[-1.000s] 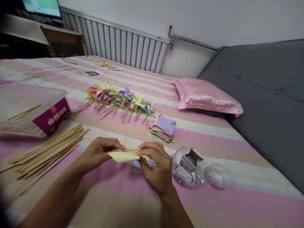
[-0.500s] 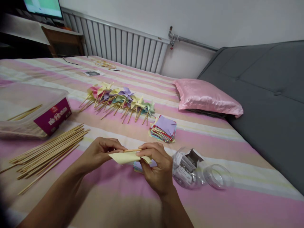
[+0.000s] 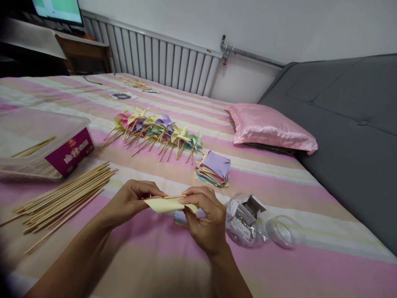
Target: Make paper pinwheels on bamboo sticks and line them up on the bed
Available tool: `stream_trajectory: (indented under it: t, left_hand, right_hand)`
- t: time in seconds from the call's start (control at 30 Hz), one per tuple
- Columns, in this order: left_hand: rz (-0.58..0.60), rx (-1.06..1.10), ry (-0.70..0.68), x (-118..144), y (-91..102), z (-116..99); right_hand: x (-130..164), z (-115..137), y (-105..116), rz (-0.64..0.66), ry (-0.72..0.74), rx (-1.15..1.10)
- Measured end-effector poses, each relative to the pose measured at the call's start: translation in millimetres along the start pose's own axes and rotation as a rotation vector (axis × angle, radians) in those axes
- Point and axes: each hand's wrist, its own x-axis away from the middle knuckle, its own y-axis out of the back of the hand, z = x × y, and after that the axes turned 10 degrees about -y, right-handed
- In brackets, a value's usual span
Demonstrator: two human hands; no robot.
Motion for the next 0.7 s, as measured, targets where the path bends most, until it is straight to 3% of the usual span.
stream_trajectory:
  t: [0.4,0.7]
  left_hand:
    - [0.027,0.009,0.004,0,-2.9,-1]
    - [0.072,-0.047,0.013,-1,-4.2,4]
  right_hand:
    - [-1,-4,-1,-0.037,0.057,-0.019]
    - [5,-10,-4,-0.145,-0.051,0.028]
